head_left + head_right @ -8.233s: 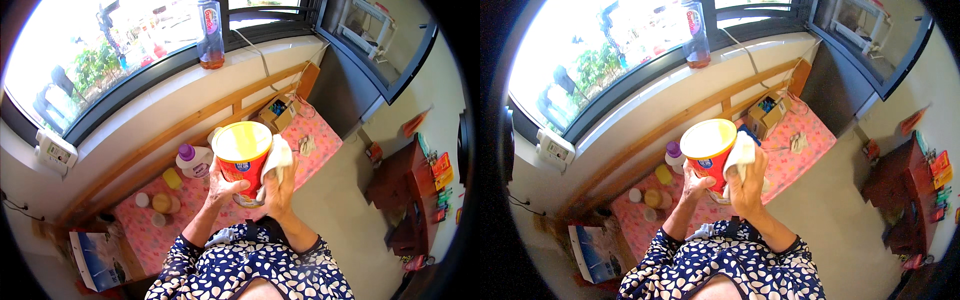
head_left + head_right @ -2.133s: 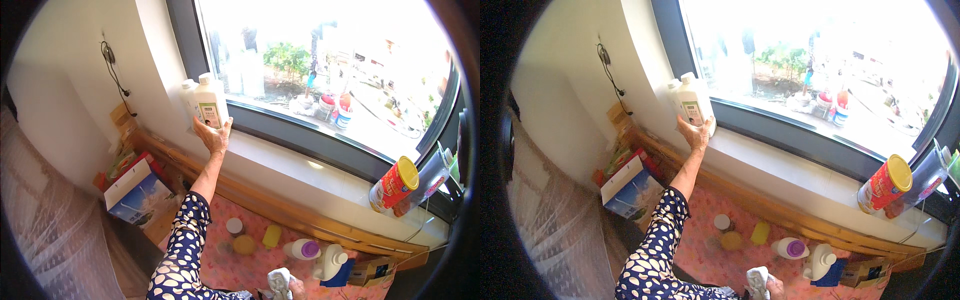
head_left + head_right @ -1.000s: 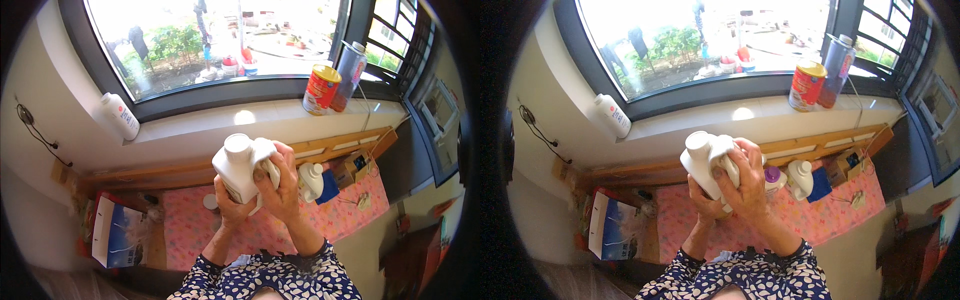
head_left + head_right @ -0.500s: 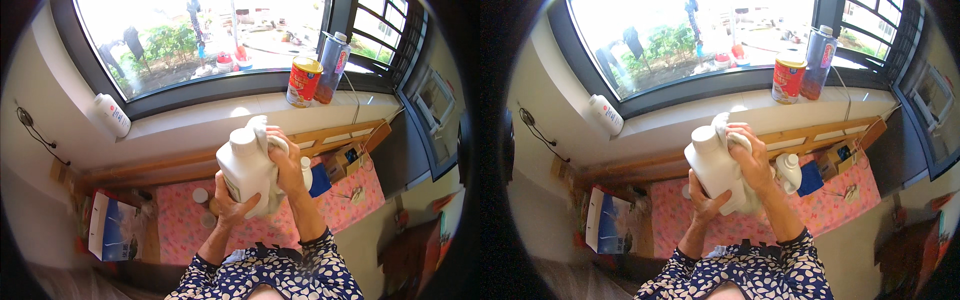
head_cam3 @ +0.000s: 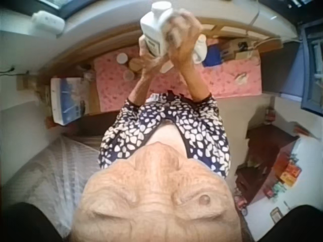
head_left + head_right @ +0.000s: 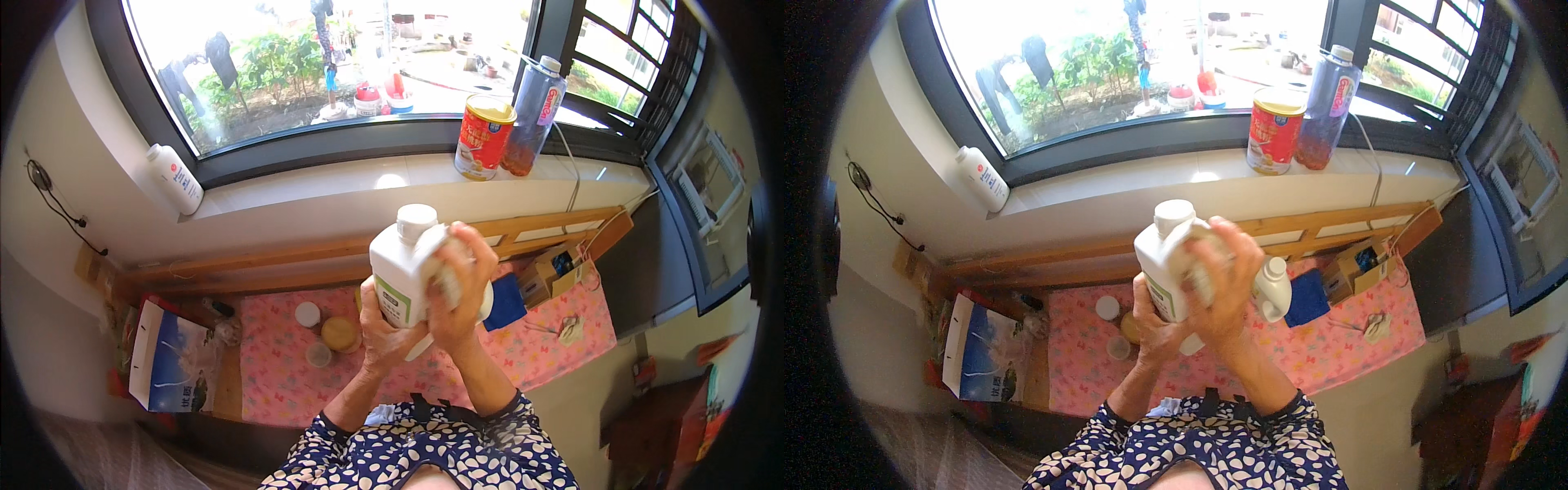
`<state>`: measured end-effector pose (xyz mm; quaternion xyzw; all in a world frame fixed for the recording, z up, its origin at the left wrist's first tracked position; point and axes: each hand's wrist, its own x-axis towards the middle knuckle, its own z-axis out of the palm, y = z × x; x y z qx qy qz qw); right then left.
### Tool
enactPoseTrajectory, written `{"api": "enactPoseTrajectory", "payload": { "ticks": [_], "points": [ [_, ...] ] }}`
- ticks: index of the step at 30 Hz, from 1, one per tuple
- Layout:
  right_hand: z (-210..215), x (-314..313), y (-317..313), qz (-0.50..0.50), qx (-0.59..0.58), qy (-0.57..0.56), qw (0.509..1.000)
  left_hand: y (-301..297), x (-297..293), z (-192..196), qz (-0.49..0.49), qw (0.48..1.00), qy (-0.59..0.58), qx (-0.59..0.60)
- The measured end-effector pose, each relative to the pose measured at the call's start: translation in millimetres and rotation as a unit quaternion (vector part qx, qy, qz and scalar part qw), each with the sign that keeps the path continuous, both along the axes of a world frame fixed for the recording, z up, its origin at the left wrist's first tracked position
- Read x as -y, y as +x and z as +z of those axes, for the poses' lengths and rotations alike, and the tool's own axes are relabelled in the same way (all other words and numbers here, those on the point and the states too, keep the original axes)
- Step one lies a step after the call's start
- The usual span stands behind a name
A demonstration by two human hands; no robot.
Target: The person wipes a purple plastic bottle, a red cylindrical container, and a white plastic bottle with a white cloth. They handle each item individually, rotating them to clean all sides before placing them on the windowsill.
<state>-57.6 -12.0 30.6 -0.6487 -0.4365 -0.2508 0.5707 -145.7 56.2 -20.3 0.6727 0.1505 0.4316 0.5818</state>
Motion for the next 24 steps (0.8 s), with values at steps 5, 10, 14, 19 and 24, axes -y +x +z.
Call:
{"api": "enactPoseTrajectory", "payload": {
  "ticks": [5,10,14,19,24],
  "points": [
    [3.8,1.7,30.5,0.154,-0.357,0.092,0.916,4.3,8.5,5.6,-0.027,0.999,-0.041,-0.016],
    [-10.6,10.7,15.4,0.063,-0.057,-0.027,0.996,6.0,6.1,3.6,-0.052,0.994,-0.092,-0.005],
    [-16.5,20.1,7.6,0.053,0.037,-0.087,0.994,4.7,4.6,-0.7,-0.046,0.996,-0.077,0.009],
    [-16.4,15.1,5.1,0.135,-0.138,0.039,0.980,-5.4,-4.2,-0.3,-0.111,0.989,-0.093,-0.021],
    [9.0,17.9,32.7,0.200,-0.205,-0.024,0.958,-19.4,-11.2,5.7,-0.213,0.969,-0.119,-0.029]
  ]
}}
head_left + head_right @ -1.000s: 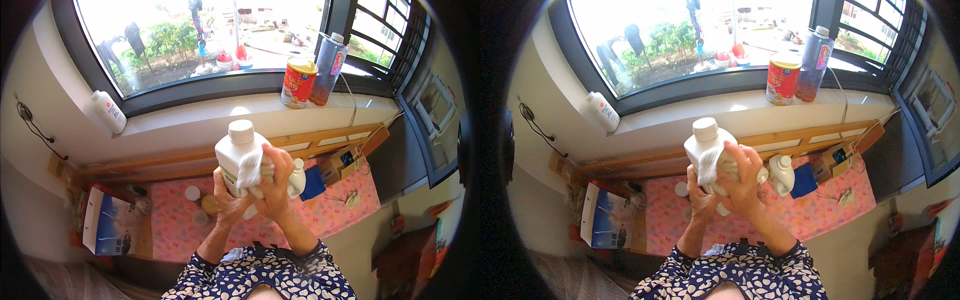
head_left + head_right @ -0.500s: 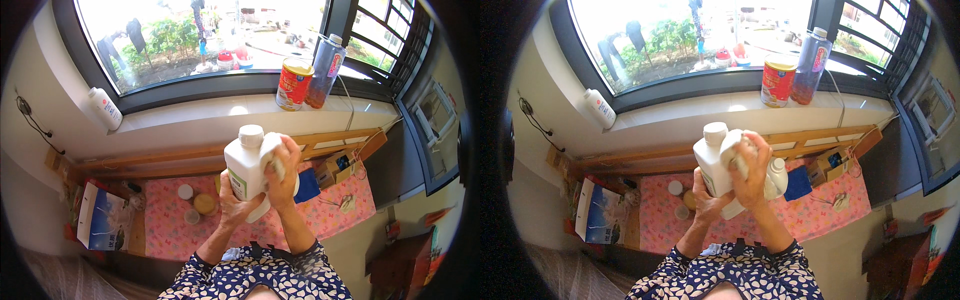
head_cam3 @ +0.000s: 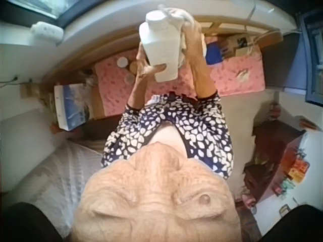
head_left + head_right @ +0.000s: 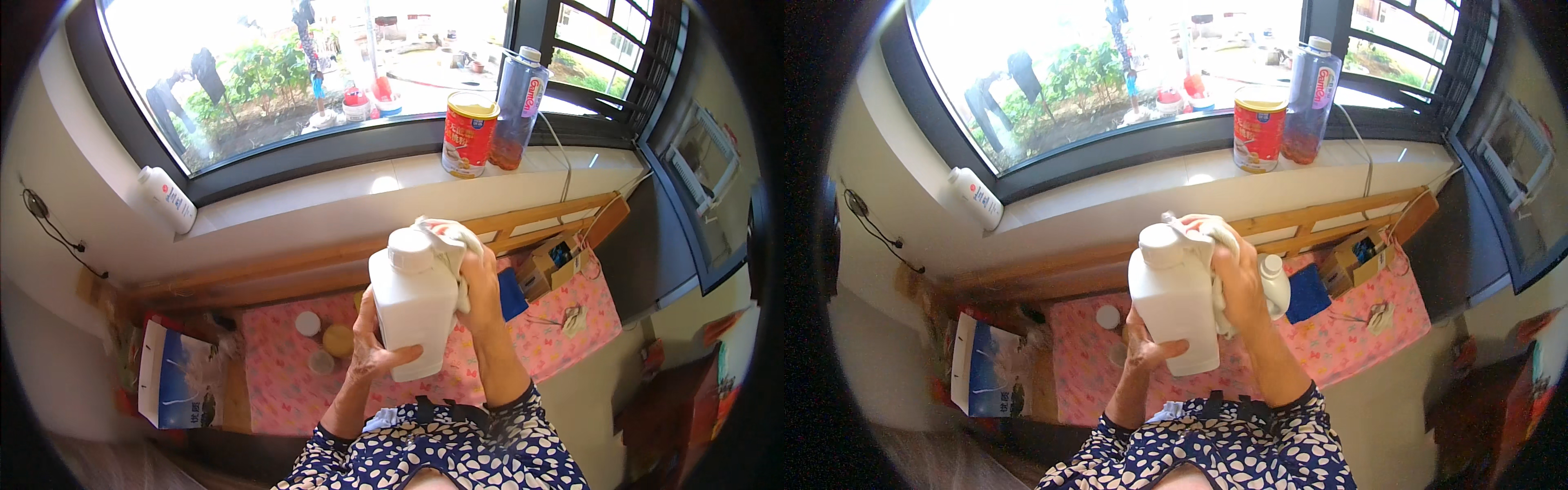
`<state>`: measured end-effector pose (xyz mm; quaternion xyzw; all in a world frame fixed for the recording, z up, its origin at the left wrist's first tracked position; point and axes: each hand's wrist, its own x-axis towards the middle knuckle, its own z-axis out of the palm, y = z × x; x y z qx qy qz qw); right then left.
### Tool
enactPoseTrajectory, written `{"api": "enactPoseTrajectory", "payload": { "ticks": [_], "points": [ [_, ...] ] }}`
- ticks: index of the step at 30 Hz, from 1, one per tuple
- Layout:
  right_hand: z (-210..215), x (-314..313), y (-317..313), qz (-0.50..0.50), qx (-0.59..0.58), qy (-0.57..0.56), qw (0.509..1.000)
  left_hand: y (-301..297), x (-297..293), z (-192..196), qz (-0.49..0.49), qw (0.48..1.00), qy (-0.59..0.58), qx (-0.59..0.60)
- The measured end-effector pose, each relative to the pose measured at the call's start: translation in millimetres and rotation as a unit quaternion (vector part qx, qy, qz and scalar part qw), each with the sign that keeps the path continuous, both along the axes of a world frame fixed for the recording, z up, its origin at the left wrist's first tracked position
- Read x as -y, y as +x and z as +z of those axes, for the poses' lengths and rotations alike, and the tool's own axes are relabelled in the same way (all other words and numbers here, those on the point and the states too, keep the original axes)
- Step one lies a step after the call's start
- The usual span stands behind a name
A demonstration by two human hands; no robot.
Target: The person wipes a purple plastic bottle, a red cylindrical container, and a white plastic bottle with a white cloth. They handle each item individually, rotating them to clean all sides before placing them on the windowsill.
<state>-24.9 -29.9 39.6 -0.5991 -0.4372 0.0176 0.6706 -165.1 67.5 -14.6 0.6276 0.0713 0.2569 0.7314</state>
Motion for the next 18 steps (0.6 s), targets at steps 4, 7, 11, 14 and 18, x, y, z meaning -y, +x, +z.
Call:
{"api": "enactPoseTrajectory", "payload": {
  "ticks": [4,7,11,14,18],
  "points": [
    [0.9,-12.1,2.5,0.136,-0.248,0.037,0.958,-1.3,-6.3,-7.7,-0.020,0.999,-0.038,0.012],
    [-4.6,-20.5,-12.0,0.116,-0.212,0.072,0.968,-1.7,-5.2,-9.9,0.010,0.993,-0.103,0.049],
    [-26.8,-17.8,-27.9,0.081,-0.136,0.065,0.985,-1.7,-8.5,-6.9,0.041,0.990,-0.118,0.059],
    [-26.5,-9.6,-38.3,0.073,-0.087,0.031,0.993,-1.8,-11.2,-7.1,0.048,0.989,-0.124,0.065],
    [-36.4,-1.8,-44.0,0.050,0.084,0.057,0.994,-0.8,-10.8,-2.5,0.057,0.983,-0.146,0.091]
  ]
}}
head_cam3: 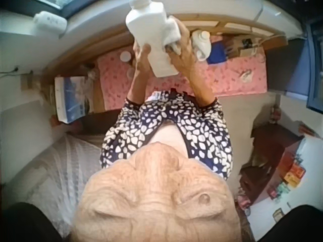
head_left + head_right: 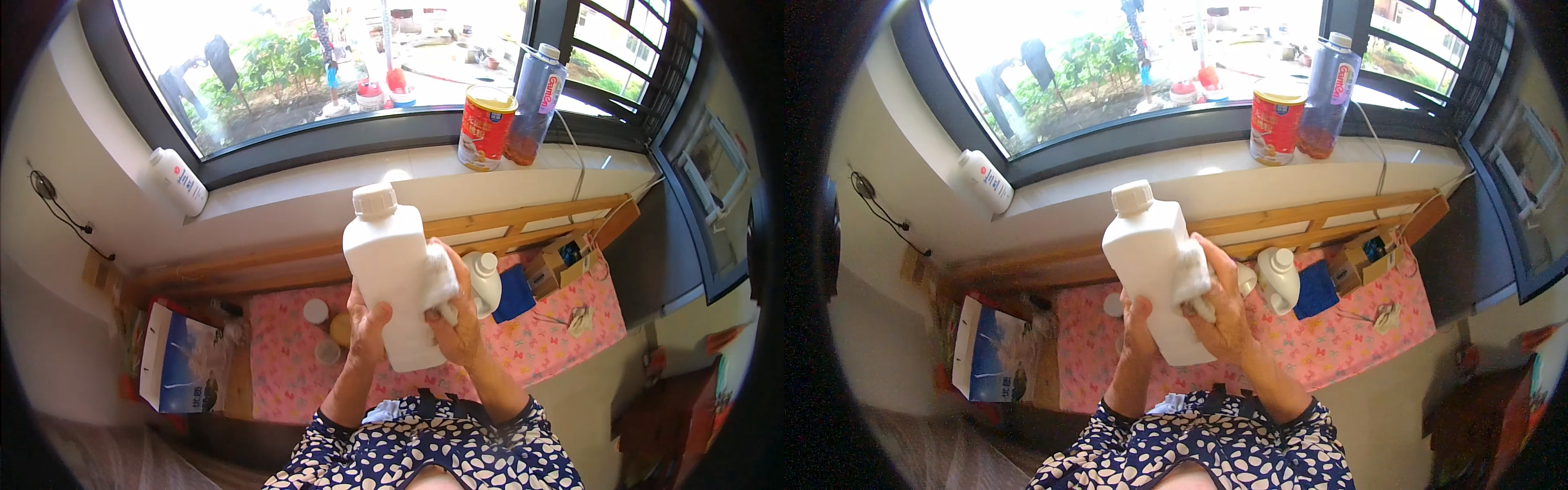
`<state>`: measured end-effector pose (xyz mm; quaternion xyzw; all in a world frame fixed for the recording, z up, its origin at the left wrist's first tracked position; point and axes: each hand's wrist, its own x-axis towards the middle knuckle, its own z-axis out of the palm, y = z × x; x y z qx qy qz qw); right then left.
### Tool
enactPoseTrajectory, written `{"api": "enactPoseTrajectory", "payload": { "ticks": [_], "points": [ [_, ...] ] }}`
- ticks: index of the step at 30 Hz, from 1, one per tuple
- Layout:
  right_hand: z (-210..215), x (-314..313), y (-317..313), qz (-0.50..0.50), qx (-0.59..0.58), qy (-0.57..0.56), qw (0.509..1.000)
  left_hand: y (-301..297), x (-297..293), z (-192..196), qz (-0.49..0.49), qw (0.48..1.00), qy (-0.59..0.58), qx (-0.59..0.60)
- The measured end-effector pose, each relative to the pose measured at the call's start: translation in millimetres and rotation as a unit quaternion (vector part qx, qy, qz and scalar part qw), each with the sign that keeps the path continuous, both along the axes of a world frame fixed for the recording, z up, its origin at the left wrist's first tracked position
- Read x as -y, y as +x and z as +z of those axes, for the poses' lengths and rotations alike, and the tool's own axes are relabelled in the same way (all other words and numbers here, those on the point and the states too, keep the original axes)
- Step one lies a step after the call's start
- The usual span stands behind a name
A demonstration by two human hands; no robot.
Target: The person wipes a purple plastic bottle, a red cylindrical container, and a white plastic bottle with a white cloth. They handle each item individually, rotating them to clean all sides before placing them on the windowsill.
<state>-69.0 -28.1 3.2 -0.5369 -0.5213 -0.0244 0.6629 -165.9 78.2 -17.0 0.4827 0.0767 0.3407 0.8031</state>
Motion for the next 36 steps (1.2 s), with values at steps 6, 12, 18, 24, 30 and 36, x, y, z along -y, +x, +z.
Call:
{"api": "enactPoseTrajectory", "payload": {
  "ticks": [6,12,18,24,30,36],
  "points": [
    [10.2,12.4,-10.2,-0.131,0.198,-0.074,0.969,10.8,6.6,2.1,0.039,0.999,-0.002,0.006],
    [49.3,-7.5,4.9,-0.227,0.216,-0.063,0.948,11.8,20.1,3.5,0.010,1.000,-0.007,-0.004],
    [31.1,2.4,-7.8,-0.193,0.188,-0.075,0.960,11.1,15.6,5.1,0.034,0.999,-0.006,-0.012],
    [-5.7,21.2,-19.2,-0.157,0.193,-0.086,0.965,8.5,13.8,-2.5,0.021,0.999,-0.045,0.007],
    [-4.3,28.9,-14.5,-0.120,0.036,-0.081,0.989,7.4,18.3,4.2,-0.010,0.999,-0.015,-0.044],
    [28.4,37.3,-1.6,-0.098,-0.229,-0.063,0.966,15.7,34.0,3.7,-0.083,0.995,-0.005,-0.051]
  ]
}}
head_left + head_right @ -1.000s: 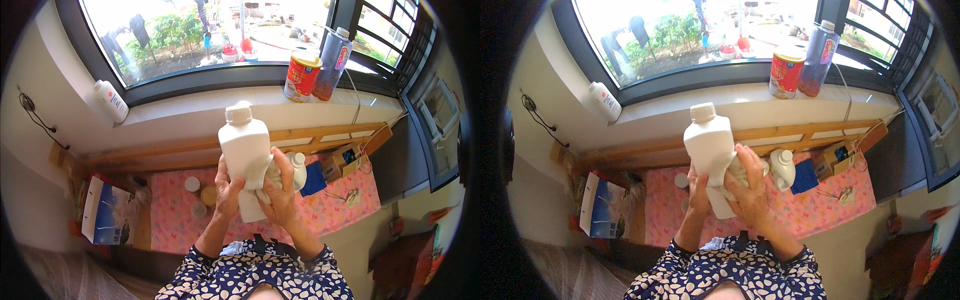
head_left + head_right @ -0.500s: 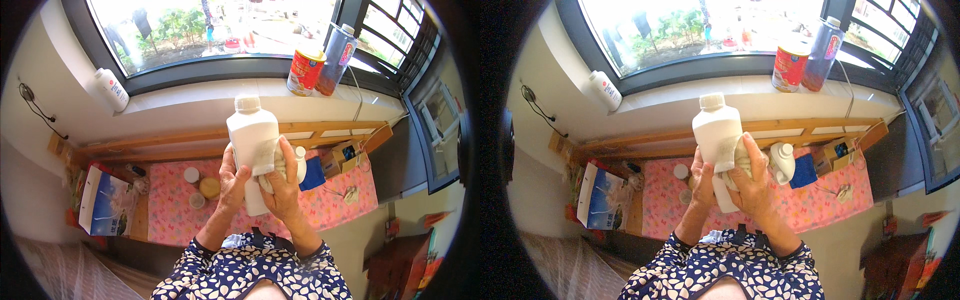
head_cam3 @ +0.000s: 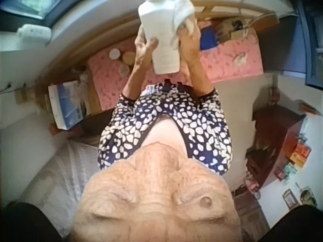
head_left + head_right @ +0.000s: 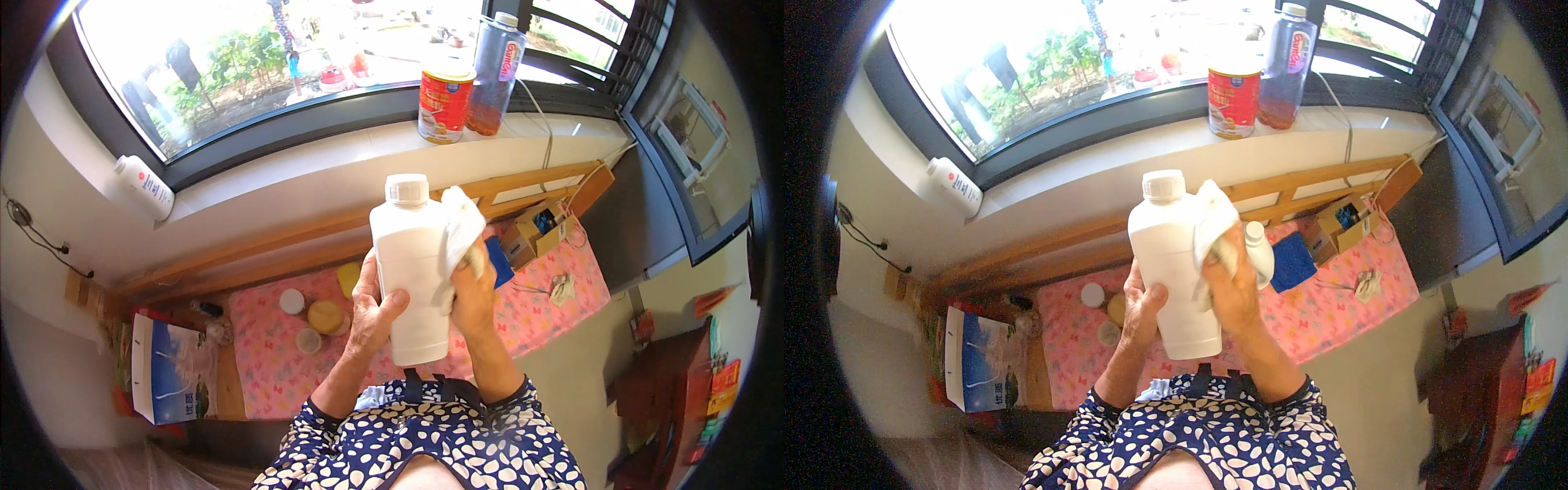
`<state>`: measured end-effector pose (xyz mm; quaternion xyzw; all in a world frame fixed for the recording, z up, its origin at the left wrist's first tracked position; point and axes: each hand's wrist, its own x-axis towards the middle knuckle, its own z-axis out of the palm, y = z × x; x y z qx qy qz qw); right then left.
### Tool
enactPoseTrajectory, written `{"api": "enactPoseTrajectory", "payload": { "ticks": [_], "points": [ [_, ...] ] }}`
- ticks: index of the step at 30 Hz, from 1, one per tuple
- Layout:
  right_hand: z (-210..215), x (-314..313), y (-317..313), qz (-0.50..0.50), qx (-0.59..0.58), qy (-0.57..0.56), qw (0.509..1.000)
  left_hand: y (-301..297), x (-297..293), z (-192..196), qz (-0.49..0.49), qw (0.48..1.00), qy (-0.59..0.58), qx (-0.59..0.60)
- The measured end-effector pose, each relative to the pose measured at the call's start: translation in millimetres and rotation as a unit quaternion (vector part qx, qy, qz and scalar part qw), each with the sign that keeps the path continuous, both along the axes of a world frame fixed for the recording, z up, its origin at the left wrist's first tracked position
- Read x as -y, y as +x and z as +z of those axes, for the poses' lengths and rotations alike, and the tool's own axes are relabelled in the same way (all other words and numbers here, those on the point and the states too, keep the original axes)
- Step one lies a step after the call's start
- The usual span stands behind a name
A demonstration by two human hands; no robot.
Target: The person wipes a purple plastic bottle, a red cylindrical container, and a white plastic bottle with a white cloth. They handle each item individually, rotating them to clean all sides before placing them on the windowsill.
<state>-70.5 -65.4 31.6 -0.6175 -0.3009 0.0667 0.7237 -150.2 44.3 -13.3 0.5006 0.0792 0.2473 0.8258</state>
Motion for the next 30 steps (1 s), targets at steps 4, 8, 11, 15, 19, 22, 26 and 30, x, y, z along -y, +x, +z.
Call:
{"api": "enactPoseTrajectory", "payload": {
  "ticks": [4,8,11,15,19,22,26,30],
  "points": [
    [-4.0,14.0,22.6,0.053,-0.136,0.135,0.980,12.2,16.3,0.2,-0.039,0.999,-0.002,-0.004],
    [-18.9,38.4,19.5,0.026,-0.085,0.100,0.991,25.8,29.5,-7.5,-0.080,0.995,-0.056,0.009],
    [-30.5,62.4,12.7,0.012,-0.029,0.031,0.999,34.8,38.9,-14.6,-0.098,0.993,-0.062,0.003],
    [-27.1,84.4,-0.8,-0.030,0.110,-0.047,0.992,41.0,53.0,-17.0,-0.144,0.983,-0.109,0.031],
    [-21.6,99.8,-9.9,-0.039,0.176,-0.055,0.982,41.2,63.0,-24.2,-0.179,0.973,-0.146,0.021],
    [-13.9,98.3,-2.3,-0.060,0.140,-0.012,0.988,35.2,68.5,-17.3,-0.188,0.973,-0.134,0.006],
    [-13.3,94.7,18.0,-0.046,-0.036,0.063,0.996,29.1,69.8,-16.2,-0.202,0.975,-0.090,-0.001],
    [-7.8,89.4,23.9,-0.038,-0.114,0.091,0.989,26.3,75.2,-17.6,-0.177,0.980,-0.082,-0.025]
  ]
}}
